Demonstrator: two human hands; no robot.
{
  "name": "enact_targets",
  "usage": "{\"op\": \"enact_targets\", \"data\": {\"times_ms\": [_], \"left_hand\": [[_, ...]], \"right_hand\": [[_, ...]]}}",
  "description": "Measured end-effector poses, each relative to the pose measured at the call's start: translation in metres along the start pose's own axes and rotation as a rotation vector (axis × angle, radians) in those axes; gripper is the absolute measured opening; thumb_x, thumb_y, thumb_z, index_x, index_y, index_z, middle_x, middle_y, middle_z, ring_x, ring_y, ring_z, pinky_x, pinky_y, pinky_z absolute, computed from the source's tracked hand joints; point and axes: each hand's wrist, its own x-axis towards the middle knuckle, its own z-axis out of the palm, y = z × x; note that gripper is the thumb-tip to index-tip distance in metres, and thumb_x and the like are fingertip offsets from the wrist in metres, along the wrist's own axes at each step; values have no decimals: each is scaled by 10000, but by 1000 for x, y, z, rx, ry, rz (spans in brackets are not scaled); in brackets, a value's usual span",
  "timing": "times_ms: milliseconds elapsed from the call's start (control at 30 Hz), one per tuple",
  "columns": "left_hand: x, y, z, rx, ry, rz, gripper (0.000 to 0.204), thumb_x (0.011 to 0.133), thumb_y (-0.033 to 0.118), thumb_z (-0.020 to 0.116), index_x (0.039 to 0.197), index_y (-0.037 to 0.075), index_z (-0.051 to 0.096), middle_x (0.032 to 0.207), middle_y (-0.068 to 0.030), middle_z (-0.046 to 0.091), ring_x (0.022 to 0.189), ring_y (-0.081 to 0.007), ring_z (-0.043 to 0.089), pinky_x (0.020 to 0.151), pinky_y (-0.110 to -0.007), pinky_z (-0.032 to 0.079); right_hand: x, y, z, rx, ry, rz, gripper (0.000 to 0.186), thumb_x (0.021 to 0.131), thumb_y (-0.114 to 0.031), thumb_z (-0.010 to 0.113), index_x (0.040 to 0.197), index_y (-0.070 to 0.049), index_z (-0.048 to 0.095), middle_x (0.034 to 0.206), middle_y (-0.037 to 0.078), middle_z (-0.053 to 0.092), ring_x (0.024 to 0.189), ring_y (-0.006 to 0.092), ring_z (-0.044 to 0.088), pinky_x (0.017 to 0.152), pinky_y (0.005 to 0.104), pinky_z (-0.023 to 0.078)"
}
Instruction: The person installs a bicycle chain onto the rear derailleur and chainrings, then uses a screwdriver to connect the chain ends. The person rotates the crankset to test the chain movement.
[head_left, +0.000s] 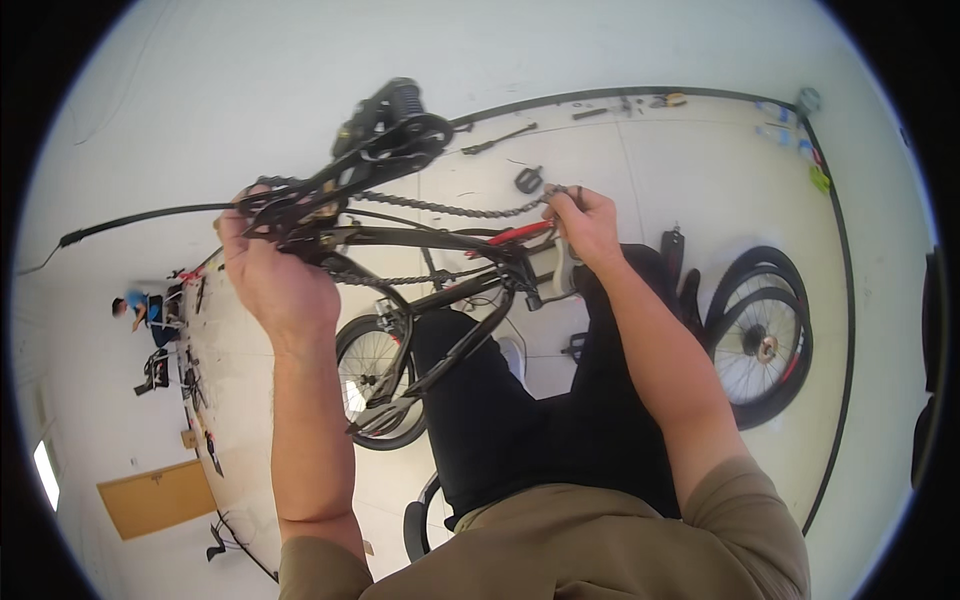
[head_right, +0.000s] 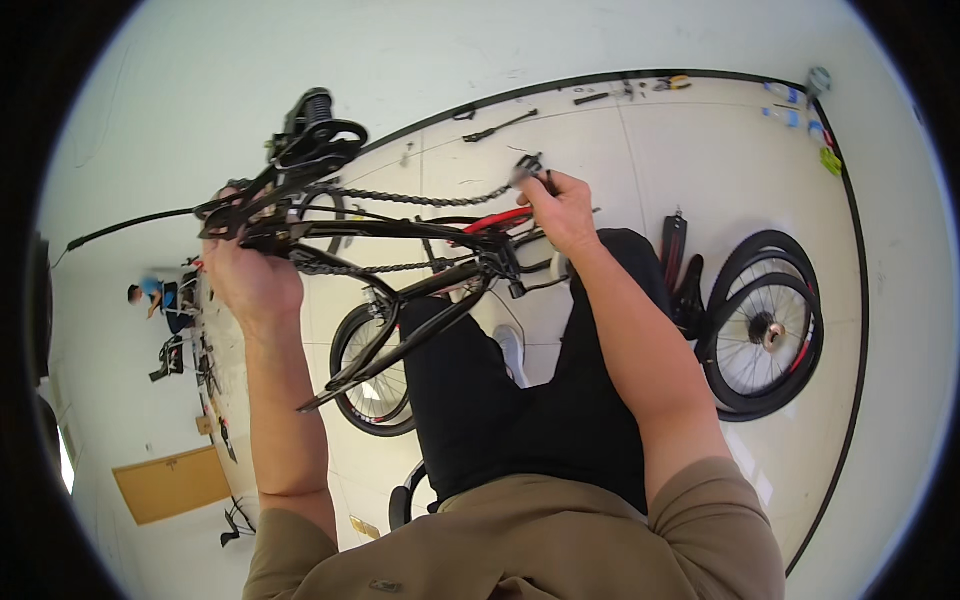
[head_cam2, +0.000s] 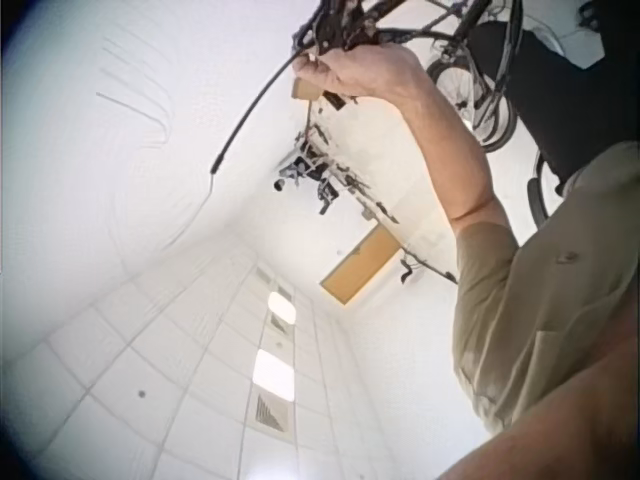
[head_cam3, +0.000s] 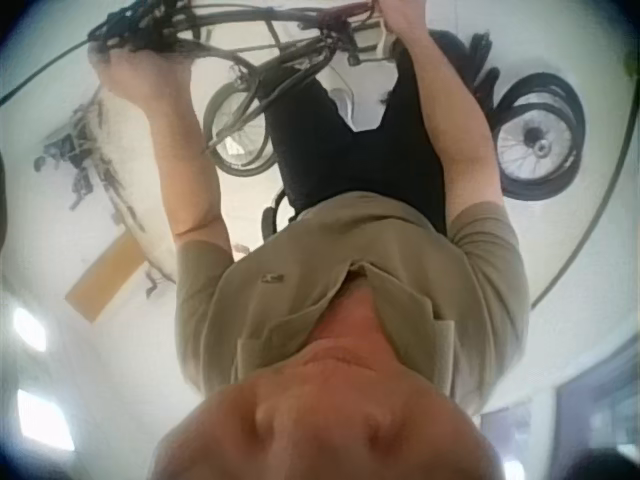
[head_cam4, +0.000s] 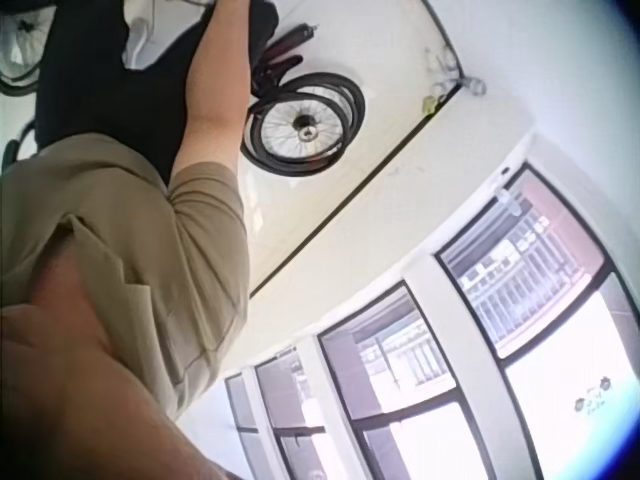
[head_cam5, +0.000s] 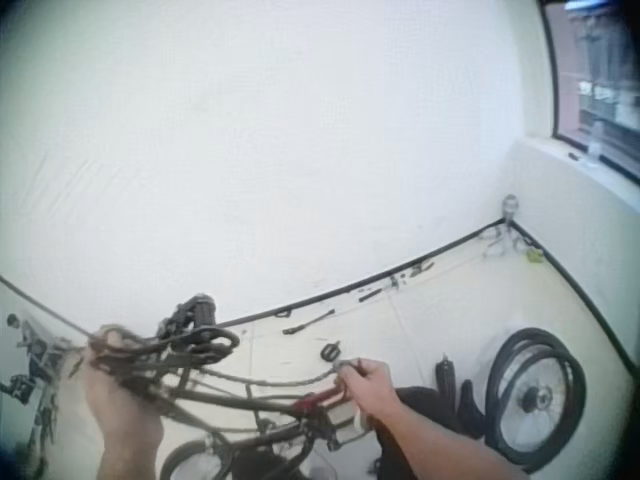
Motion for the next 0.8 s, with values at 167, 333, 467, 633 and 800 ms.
{"op": "enact_targets", "data": {"times_ms": [167, 333, 467, 633, 800], "left_hand": [[-1, -4, 3, -16, 38, 44, 158, 946, 18, 513, 1103, 23, 504, 1002, -100, 629, 907, -196, 642, 813, -344, 554], [9, -2, -21, -33, 7, 83, 175, 954, 18, 529, 1124, 34, 493, 1016, -100, 634, 896, -182, 639, 792, -323, 539], [23, 7, -24, -34, 16, 83, 110, 1005, 94, 526, 1107, 54, 508, 946, -80, 651, 772, -139, 622, 651, -272, 498], [40, 26, -34, 42, -42, 177, 75, 1019, 104, 515, 1065, 45, 522, 1004, -95, 638, 785, -141, 579, 591, -254, 438], [57, 51, -26, 4, -75, 304, 64, 1017, 81, 515, 1002, 26, 543, 932, -137, 642, 618, -119, 416, 532, -239, 323]], "right_hand": [[-2, -16, -10, 80, 31, 31, 264, 848, -229, 704, 748, 15, 695, 660, 24, 643, 520, 54, 456, 503, 237, 374], [5, -9, -11, 37, 43, 12, 260, 847, -241, 722, 779, 9, 712, 669, 19, 645, 549, 55, 460, 515, 240, 371], [7, -6, -10, -80, 33, -40, 229, 835, -219, 750, 836, 9, 722, 705, 9, 646, 626, 69, 505, 580, 239, 413], [3, -2, -2, -254, -1, -116, 171, 821, -127, 733, 932, 1, 705, 793, 40, 686, 702, 93, 578, 656, 247, 470], [11, 12, -8, -692, 122, -183, 229, 803, -147, 664, 993, -21, 687, 902, 176, 711, 843, 327, 679, 788, 403, 528]]}}
